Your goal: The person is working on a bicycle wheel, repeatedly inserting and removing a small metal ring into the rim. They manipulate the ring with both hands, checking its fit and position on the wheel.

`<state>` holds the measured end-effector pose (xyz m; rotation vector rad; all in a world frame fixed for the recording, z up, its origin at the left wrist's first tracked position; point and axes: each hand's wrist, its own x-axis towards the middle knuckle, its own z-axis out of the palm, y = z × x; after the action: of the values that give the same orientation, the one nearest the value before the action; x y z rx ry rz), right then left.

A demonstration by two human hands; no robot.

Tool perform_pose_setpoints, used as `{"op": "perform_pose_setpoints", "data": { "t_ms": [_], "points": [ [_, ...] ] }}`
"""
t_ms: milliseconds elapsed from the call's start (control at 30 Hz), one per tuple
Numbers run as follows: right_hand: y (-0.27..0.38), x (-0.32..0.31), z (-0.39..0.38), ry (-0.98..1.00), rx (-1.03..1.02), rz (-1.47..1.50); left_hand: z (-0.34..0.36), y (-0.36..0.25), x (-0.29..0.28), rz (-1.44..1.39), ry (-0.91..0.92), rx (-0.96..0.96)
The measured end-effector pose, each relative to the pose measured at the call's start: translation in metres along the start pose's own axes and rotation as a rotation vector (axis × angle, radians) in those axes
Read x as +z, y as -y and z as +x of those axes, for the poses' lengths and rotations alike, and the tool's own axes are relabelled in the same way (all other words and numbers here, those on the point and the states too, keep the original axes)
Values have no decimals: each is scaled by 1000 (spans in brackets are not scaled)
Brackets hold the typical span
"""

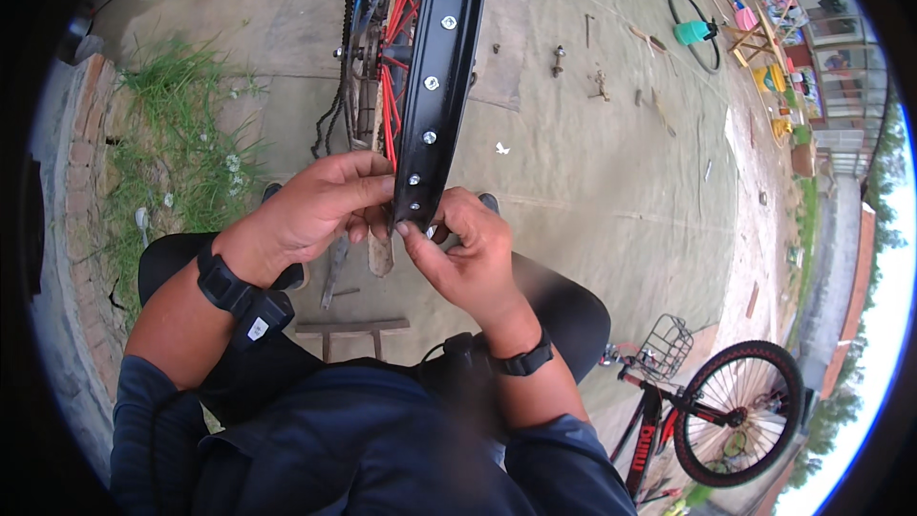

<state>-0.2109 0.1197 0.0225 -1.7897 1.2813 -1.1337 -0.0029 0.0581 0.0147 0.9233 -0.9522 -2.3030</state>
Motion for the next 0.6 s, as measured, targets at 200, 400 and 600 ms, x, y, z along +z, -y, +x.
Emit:
{"op": "perform_pose_setpoints", "data": {
  "t_ms": [200, 400, 600],
  "points": [
    [-1, -1, 2, -10, -47, -22, -1, -3, 2, -5, -59, -20],
    [2, -1, 4, -9, -56, -32, -3, -2, -2, -60, -155, -37],
    [-3, -1, 1, -4, -25, -8, -5, -9, -5, -159, -237, 62]
  ]
}}
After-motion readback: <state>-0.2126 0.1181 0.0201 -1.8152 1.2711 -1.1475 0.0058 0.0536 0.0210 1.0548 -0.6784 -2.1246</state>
